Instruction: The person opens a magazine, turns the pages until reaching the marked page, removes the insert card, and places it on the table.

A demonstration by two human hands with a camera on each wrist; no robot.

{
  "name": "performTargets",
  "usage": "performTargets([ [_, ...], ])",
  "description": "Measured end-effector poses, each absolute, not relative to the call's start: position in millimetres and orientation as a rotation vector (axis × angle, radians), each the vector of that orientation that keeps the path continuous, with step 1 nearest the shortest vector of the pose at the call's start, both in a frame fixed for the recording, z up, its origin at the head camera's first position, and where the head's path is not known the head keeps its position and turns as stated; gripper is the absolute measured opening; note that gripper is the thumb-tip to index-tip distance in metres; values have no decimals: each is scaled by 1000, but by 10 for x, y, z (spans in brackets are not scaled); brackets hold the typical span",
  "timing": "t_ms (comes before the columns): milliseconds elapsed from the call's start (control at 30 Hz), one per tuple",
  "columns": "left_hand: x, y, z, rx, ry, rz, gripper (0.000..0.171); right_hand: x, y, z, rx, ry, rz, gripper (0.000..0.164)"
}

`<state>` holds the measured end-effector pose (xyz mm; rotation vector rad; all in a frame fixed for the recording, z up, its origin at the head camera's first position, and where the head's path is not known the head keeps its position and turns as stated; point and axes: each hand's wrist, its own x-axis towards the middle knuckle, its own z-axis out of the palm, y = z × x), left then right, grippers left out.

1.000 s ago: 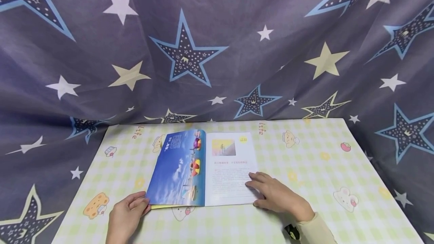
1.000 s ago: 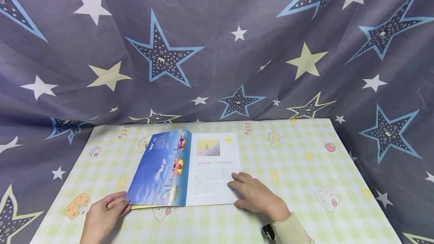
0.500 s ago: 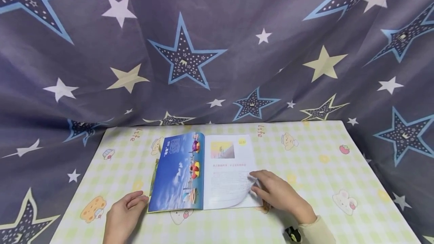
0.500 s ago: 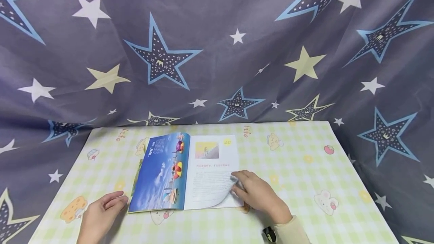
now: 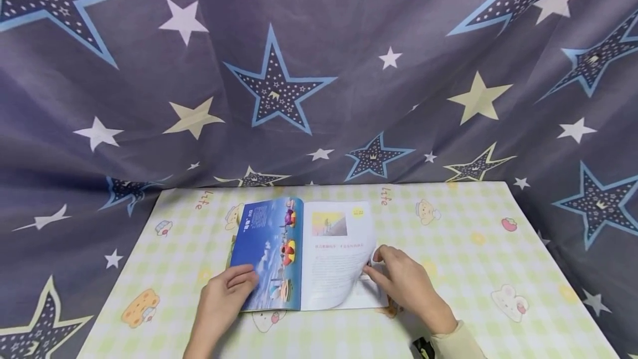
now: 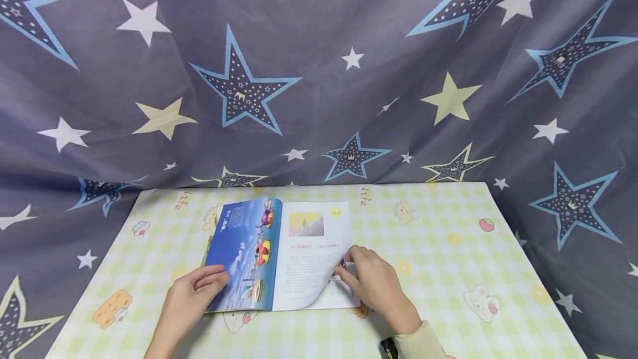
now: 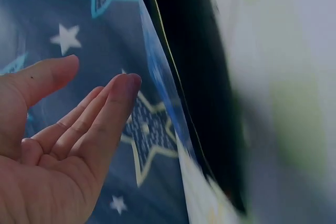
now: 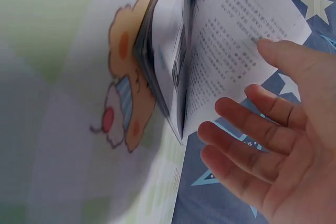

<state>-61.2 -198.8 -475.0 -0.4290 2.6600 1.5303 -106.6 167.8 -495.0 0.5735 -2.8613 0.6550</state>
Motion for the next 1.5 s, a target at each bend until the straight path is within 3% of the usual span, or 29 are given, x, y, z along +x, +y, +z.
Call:
performTargets([
  [200,-730,-1704,-4740,-237,2602,1677,31,-1082,1634,-4941,616,-2780,679,26],
  [600,-900,-1245,-4775,63,2458,1771,40,-1045,1575,-4915,691,-2720,793,28],
  [900,-935,-964,-4781,222,2318,1884,37,-1045,1486,-4908,852,-2665,871,29],
  [1500,-944,-885,-4861,251,2411,1815,28,-1011,1392,-4861,956,-2740,967,36],
])
